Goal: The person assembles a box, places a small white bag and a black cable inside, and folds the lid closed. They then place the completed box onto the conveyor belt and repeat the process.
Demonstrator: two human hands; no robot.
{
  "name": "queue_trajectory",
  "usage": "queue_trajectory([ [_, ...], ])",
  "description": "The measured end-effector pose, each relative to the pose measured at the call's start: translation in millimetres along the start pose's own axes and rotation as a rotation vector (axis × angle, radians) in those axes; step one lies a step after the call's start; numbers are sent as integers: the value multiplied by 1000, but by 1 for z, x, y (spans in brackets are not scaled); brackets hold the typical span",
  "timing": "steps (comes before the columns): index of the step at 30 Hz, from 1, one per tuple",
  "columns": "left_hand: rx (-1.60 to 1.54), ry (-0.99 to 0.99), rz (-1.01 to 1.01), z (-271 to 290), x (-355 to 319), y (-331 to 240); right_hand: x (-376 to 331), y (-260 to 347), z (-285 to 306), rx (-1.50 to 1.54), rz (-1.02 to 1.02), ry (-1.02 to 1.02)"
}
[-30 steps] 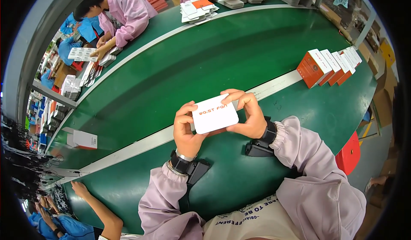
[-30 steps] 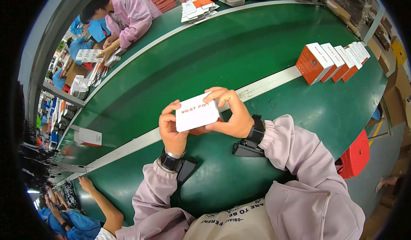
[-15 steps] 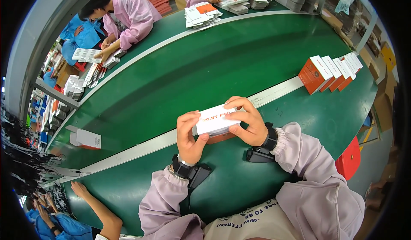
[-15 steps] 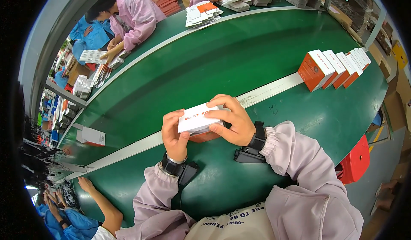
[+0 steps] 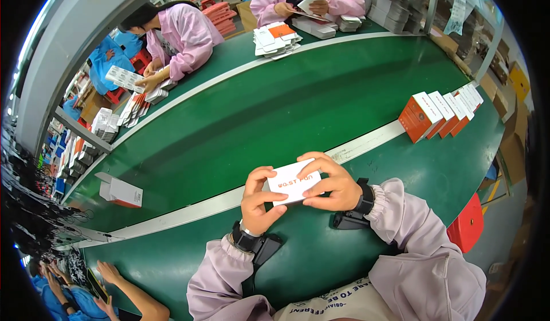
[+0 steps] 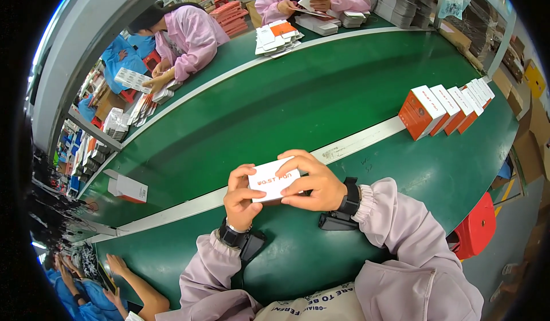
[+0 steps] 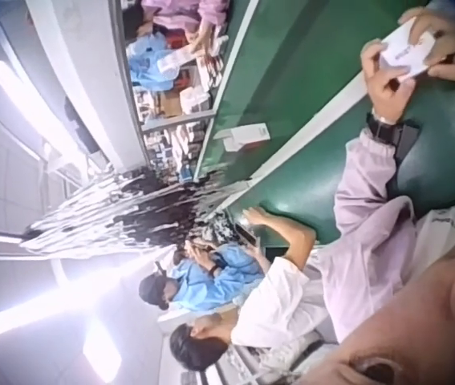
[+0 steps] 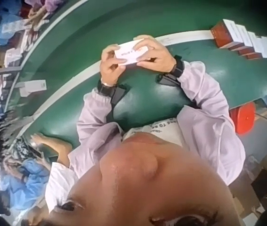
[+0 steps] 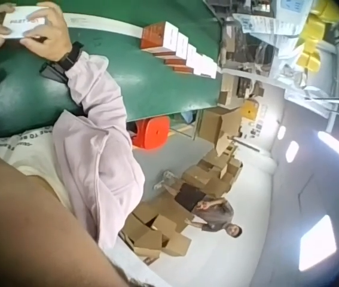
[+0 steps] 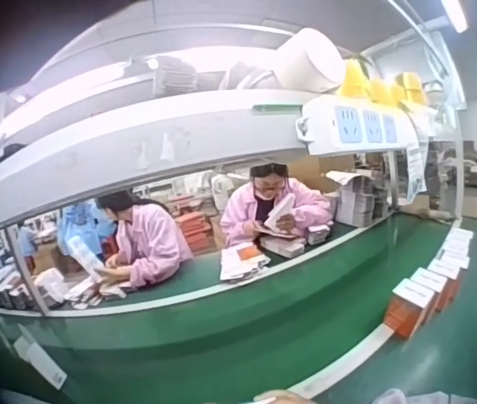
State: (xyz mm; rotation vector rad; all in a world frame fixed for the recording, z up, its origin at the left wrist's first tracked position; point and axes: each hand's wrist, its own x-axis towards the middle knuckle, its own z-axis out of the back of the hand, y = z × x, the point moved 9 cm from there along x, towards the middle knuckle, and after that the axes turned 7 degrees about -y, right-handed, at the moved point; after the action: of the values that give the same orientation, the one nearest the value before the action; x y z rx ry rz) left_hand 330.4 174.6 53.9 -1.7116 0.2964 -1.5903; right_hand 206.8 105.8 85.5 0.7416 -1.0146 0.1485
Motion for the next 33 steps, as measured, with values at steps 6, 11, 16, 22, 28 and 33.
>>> queue_trajectory([
  [6,176,-65,107,2,-1,14,0,0,3,-106,2,-34],
  [11,-47,-374,707,33,-29,81,-21,-14,73,-470,-86,-244],
  [16,-21,-390,710,52,-34,82,-52,-13,169,-869,-200,-429],
  [22,45,-567,692,74,-53,68,-50,18,179,-726,-73,-436],
  [28,76,-683,687,73,-55,70,-95,-58,118,46,-590,55],
  [33,86,-712,691,77,-58,60,-103,-71,117,142,-700,60],
])
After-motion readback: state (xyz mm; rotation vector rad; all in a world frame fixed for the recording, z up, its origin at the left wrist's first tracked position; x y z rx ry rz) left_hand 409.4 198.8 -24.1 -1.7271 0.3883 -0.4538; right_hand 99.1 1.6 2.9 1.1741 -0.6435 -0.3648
